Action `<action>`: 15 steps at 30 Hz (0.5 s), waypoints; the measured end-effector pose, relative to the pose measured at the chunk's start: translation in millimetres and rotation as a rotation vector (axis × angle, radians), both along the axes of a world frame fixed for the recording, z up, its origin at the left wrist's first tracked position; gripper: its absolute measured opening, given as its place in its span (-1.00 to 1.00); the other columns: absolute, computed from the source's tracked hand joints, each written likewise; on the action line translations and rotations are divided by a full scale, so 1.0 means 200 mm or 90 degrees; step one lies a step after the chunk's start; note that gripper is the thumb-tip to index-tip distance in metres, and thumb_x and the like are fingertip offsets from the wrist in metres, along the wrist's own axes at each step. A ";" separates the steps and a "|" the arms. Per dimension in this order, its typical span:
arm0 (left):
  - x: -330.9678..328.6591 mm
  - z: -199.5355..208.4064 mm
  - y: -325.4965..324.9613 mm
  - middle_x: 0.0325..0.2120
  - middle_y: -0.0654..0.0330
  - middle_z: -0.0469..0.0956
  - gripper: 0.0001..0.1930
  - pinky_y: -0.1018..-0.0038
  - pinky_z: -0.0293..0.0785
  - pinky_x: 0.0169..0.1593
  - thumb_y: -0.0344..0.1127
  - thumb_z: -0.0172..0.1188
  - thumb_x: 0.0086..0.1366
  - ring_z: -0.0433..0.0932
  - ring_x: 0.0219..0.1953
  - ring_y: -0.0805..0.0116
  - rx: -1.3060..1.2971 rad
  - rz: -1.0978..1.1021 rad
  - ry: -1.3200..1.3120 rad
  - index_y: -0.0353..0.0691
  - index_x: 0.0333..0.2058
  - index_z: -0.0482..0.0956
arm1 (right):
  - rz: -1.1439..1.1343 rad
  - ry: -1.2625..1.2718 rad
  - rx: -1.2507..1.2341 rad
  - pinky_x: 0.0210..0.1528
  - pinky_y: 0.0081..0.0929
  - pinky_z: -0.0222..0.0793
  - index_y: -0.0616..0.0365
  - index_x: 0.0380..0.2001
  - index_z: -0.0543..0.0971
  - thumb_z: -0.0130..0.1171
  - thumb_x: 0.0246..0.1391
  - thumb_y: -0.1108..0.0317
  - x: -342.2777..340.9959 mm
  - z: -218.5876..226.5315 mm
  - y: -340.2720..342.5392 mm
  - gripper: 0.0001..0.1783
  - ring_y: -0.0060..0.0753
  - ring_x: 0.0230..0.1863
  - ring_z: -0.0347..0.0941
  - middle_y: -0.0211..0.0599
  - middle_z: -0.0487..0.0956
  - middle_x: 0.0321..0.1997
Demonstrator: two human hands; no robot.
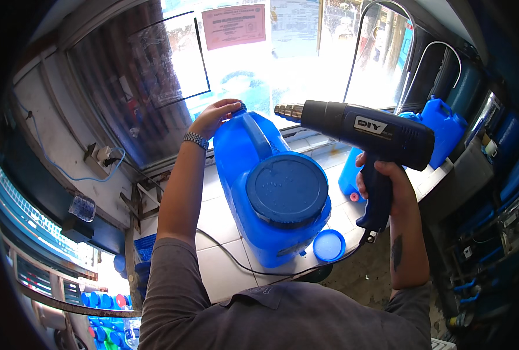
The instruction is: The person seals large blue water containers by applying a plastic strip around the lid and using a heat gun to shrink and secure it. The person then fills the container from a tap, closes the lid, and repeats the sealing process on another container.
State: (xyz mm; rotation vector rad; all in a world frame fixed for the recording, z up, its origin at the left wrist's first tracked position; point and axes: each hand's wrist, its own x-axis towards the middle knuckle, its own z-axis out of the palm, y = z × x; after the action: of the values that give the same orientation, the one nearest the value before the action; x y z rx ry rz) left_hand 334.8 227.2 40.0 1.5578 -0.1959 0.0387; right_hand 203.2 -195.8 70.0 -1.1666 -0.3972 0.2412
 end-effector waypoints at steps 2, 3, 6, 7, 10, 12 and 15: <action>0.01 0.00 0.00 -0.19 0.03 0.53 -0.40 0.35 0.55 -0.09 0.00 0.36 0.11 0.51 -0.13 0.30 0.005 -0.011 -0.001 -0.26 0.03 0.47 | -0.018 -0.030 -0.029 -0.63 -0.49 0.40 0.31 -0.10 0.40 0.14 0.01 0.23 0.00 0.00 0.01 -0.56 -0.30 -0.54 0.48 -0.16 0.47 -0.23; 0.02 -0.01 0.00 -0.18 0.04 0.53 -0.36 0.36 0.53 -0.06 0.03 0.34 0.13 0.51 -0.12 0.30 0.018 -0.002 0.005 -0.27 0.06 0.43 | -0.027 -0.046 -0.043 -0.62 -0.49 0.39 0.31 -0.10 0.40 0.14 0.01 0.23 -0.01 0.00 0.02 -0.55 -0.30 -0.54 0.48 -0.16 0.47 -0.23; 0.04 -0.01 -0.02 -0.10 0.00 0.49 -0.23 0.35 0.48 0.02 0.17 0.24 0.15 0.49 -0.06 0.26 0.078 0.026 -0.003 -0.30 0.15 0.30 | -0.011 -0.026 -0.018 -0.62 -0.49 0.40 0.32 -0.10 0.40 0.14 0.01 0.23 -0.02 0.01 0.03 -0.55 -0.29 -0.54 0.48 -0.16 0.47 -0.22; 0.04 -0.01 -0.02 -0.05 -0.05 0.46 -0.16 0.32 0.46 0.06 0.26 0.18 0.15 0.47 -0.01 0.21 0.121 0.039 -0.019 -0.30 0.19 0.24 | -0.019 -0.038 -0.027 -0.62 -0.49 0.40 0.32 -0.10 0.40 0.14 0.01 0.23 -0.02 0.01 0.04 -0.55 -0.29 -0.54 0.48 -0.16 0.47 -0.22; 0.03 -0.01 -0.02 0.09 -0.19 0.34 0.01 0.24 0.37 0.15 0.47 -0.04 0.12 0.36 0.15 0.07 0.075 -0.023 -0.019 -0.31 0.27 0.09 | -0.031 -0.056 -0.039 -0.62 -0.49 0.39 0.31 -0.10 0.40 0.14 0.01 0.22 -0.04 0.01 0.04 -0.55 -0.30 -0.54 0.48 -0.15 0.47 -0.22; 0.01 -0.01 -0.01 0.16 -0.24 0.27 0.10 0.21 0.29 0.21 0.57 -0.15 0.08 0.28 0.23 0.00 0.029 -0.063 0.000 -0.31 0.30 0.02 | -0.025 -0.039 -0.028 -0.62 -0.50 0.39 0.31 -0.09 0.40 0.14 0.02 0.22 -0.05 0.01 0.04 -0.54 -0.30 -0.54 0.48 -0.15 0.46 -0.22; -0.07 -0.02 0.01 0.20 -0.27 0.22 0.15 0.13 0.13 0.29 0.63 -0.26 0.05 0.19 0.29 -0.06 0.029 -0.061 0.020 -0.30 0.32 -0.04 | -0.057 -0.056 -0.051 -0.62 -0.51 0.39 0.31 -0.09 0.40 0.14 0.02 0.20 -0.08 0.01 0.04 -0.53 -0.32 -0.53 0.48 -0.16 0.46 -0.22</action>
State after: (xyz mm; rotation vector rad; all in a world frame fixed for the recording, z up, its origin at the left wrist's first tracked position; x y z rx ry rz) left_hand 321.4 229.6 36.5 1.5919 -0.2473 -0.0656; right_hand 186.9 -187.1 71.6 -1.2740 -0.4143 0.1295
